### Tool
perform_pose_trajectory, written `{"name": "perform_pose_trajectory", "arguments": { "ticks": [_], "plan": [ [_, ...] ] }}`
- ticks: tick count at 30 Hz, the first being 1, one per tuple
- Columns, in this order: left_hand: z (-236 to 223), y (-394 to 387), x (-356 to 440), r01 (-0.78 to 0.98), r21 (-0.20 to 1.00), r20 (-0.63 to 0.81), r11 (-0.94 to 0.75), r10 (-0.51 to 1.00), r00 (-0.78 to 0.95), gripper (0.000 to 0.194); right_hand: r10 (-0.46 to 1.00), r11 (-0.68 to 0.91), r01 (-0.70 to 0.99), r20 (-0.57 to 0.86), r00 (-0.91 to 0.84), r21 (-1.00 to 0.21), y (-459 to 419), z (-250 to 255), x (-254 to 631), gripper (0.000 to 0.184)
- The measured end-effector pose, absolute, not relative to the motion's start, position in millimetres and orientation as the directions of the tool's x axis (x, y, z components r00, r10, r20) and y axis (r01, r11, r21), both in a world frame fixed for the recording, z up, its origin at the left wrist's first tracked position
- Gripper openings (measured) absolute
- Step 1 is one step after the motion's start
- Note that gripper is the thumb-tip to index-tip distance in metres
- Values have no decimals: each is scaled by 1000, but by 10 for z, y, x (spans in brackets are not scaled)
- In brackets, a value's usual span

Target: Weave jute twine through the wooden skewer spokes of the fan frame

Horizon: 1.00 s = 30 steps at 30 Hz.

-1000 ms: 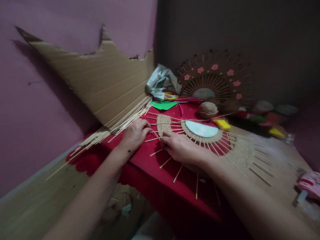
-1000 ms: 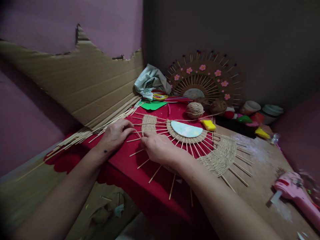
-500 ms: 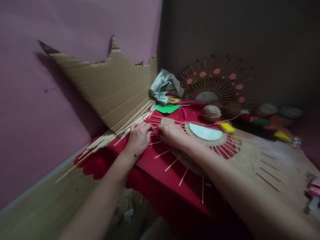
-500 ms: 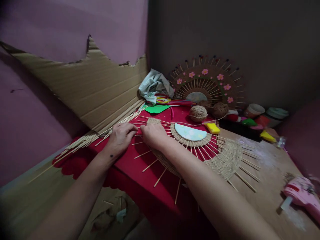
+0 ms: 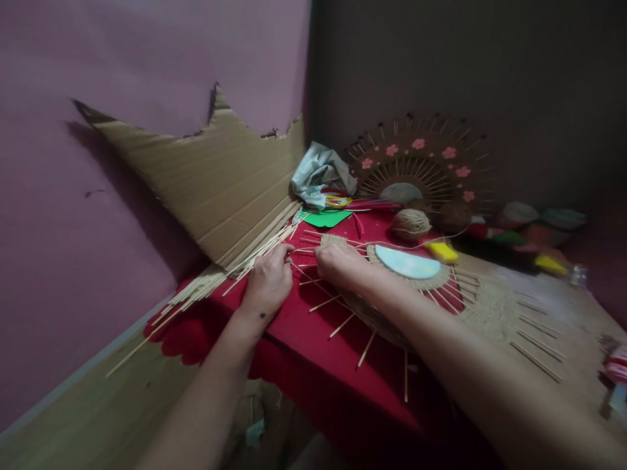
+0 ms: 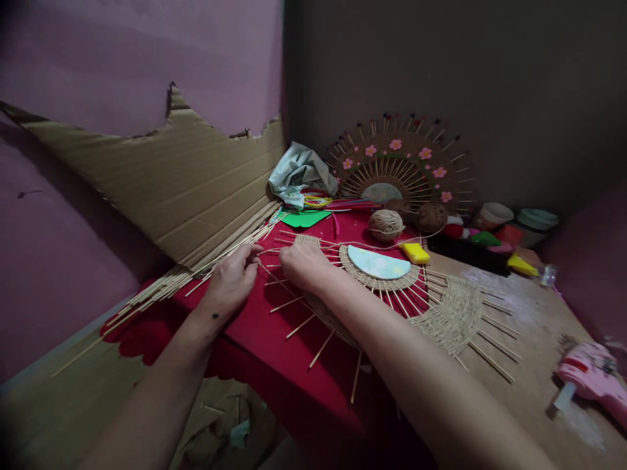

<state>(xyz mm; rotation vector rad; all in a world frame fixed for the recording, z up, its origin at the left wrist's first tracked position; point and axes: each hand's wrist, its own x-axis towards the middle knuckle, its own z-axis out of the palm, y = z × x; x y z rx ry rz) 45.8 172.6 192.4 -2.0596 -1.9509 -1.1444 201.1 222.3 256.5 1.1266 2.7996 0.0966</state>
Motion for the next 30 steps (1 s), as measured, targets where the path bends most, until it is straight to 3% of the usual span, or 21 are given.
{"name": "perform_pose_trajectory", "arguments": {
  "ticks": [6, 10, 21, 30],
  "plan": [
    [1940, 1733, 471, 878, 455, 521, -150, 845, -125, 22, 649, 759, 647, -6, -761, 77, 2166, 2554, 2061, 25],
    [1965, 1719, 489, 874, 438, 576, -209, 812, -94, 20, 615, 788, 615, 1, -788, 42, 2030, 2583, 2106, 24],
    [2029, 1679, 522, 810, 434, 682, -394, 732, -9, 26, 549, 835, 551, -65, -834, -14, 1746, 2639, 2253, 20],
    [1999, 1698, 546, 733, 485, 602, -477, 790, 115, 26, 507, 845, 517, -104, -856, -138, 1715, 2603, 2371, 12]
  ]
}}
